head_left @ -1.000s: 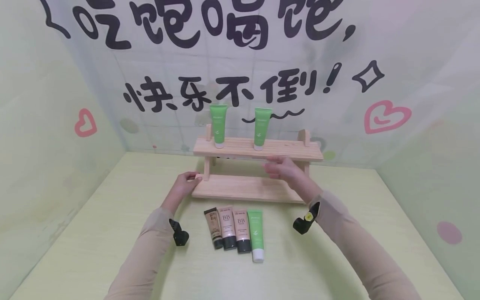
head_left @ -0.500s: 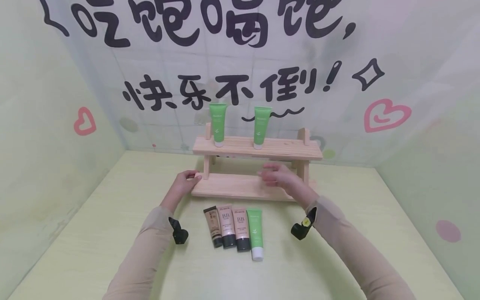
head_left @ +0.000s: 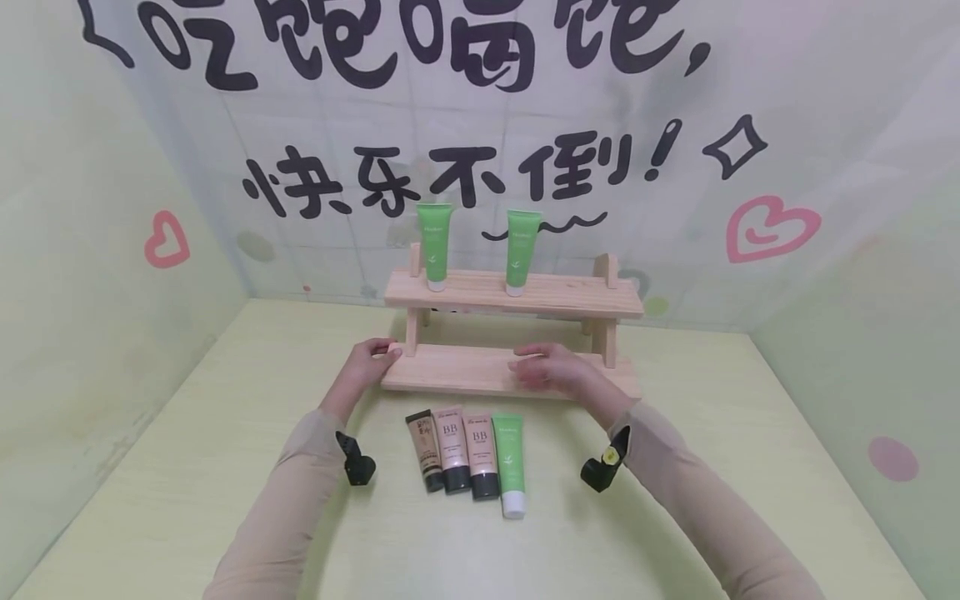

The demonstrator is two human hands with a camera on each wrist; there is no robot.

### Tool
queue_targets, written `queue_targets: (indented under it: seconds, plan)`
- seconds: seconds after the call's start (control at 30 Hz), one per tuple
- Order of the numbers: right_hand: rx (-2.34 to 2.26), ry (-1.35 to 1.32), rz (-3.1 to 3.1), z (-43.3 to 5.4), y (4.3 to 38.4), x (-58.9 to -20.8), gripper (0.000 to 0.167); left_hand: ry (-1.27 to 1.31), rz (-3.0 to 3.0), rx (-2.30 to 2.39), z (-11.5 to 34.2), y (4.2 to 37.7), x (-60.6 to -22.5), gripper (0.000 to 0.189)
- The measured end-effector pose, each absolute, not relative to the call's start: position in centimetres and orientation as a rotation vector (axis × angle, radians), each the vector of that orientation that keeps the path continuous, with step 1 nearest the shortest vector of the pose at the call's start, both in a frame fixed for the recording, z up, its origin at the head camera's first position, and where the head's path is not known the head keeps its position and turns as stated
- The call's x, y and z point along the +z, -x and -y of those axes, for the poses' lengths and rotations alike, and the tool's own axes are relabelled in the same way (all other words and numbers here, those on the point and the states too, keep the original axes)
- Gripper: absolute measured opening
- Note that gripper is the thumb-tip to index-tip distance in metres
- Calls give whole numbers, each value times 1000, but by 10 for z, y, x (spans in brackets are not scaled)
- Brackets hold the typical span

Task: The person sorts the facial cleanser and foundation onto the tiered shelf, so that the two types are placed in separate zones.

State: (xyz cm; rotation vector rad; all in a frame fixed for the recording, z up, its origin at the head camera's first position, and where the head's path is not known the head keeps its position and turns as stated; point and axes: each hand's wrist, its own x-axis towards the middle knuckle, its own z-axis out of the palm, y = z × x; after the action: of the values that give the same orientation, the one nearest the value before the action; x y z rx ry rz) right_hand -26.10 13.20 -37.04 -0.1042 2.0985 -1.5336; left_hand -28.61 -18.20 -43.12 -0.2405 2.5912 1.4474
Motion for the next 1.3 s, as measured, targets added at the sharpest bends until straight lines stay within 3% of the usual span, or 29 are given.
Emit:
queue_targets:
  seconds: [0.47,0.73,1.1,1.3]
  plan:
    - [-1401,174,-2109,-140,253,-387,45,244,-2588,1485,182,287,-435,46]
    - [-1337,250,-2075,-143,244,-390,49,256,-2580,1476,183,287,-434,46]
    - [-1182,152,-2125,-146,234,-394,39,246,-2595,1463,181,285,-429,46]
    - [-1171,102,-2126,-145,229,-397,42,242,-2600,1459,182,285,-430,46]
